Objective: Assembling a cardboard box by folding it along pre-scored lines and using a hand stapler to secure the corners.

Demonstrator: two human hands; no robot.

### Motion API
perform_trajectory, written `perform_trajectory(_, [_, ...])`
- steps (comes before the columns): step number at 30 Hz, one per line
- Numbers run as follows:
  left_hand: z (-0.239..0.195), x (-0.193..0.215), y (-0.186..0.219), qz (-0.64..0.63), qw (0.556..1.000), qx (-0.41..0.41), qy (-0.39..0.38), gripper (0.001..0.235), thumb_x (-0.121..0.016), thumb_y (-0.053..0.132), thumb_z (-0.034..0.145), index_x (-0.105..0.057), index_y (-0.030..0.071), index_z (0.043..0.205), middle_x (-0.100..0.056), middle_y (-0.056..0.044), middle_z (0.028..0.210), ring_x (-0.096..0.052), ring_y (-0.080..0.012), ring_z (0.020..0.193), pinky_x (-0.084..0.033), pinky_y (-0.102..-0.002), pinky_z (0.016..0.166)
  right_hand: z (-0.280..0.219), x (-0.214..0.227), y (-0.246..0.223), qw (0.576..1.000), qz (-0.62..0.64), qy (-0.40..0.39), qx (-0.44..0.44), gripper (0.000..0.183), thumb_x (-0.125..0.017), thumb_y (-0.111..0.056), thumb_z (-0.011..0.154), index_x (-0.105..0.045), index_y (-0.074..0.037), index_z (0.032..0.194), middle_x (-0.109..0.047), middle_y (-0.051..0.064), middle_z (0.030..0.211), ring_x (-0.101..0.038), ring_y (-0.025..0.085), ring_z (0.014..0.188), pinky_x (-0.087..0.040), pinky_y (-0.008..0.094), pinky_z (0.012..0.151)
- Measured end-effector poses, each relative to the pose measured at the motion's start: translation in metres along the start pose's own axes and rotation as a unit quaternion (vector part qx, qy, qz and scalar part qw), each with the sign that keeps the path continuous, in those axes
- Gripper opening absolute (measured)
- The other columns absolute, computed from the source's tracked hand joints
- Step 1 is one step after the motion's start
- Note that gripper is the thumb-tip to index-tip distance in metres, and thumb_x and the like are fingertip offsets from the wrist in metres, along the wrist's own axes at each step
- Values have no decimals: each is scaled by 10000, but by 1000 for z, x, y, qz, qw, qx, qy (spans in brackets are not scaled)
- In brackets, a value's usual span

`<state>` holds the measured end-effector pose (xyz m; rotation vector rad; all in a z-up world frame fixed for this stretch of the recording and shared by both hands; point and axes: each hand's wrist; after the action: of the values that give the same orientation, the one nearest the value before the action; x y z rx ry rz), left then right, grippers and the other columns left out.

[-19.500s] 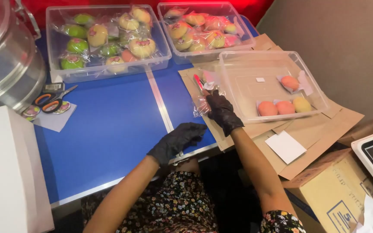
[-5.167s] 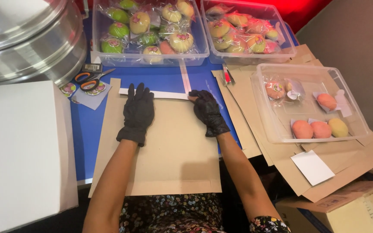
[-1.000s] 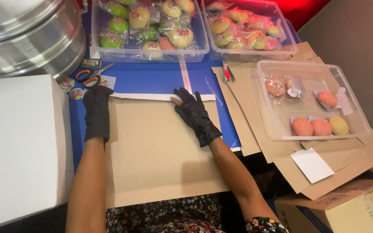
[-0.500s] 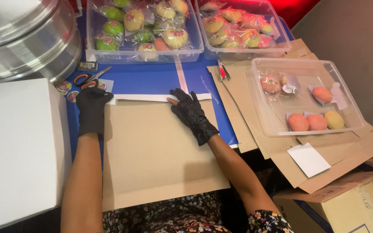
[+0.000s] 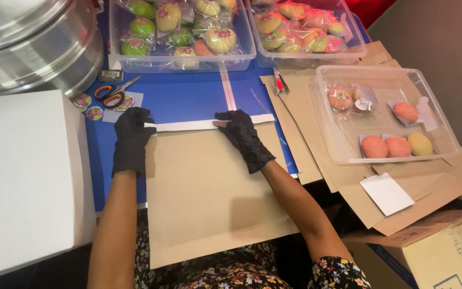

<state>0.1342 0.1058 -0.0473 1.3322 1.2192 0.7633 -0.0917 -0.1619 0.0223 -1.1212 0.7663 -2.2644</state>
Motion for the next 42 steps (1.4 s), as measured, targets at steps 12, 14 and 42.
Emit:
perform_trajectory(12, [-6, -83, 72, -260, 961, 88, 26, 97, -613, 2, 853, -690, -37, 809, -412, -37, 638, -529, -169, 620, -87, -869, 1127, 41, 36, -84, 894, 22, -191, -405, 456, -858, -342, 740, -756, -245, 1174, -698, 92, 1315, -565, 329, 1349, -428, 428, 1183])
perform_trajectory(14, [1, -100, 74, -255, 962, 90, 16, 88, -627, 10, 842, -697, -37, 816, -414, -41, 632, -532, -172, 616, -133, -850, 1089, 44, 33, -65, 898, -22, -235, -372, 520, -844, -428, 749, -725, -223, 1212, -656, 94, 1362, -533, 339, 1372, -405, 455, 1205])
perform_trajectory(42, [-27, -191, 44, 317, 920, -115, -201, 433, -836, -2, 783, -724, 185, 1158, -769, -80, 1106, -685, -329, 1167, -497, -522, 1029, 69, -15, 52, 816, 419, 45, -395, 262, -782, 66, 763, -724, 70, 1018, -696, 202, 817, -718, 275, 770, -625, 298, 738])
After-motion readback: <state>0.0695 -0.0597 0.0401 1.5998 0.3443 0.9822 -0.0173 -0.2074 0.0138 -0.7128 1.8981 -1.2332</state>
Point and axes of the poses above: each hand's wrist, its own z-axis towards the middle knuckle, its own x-axis out of the back of the hand, y = z × x
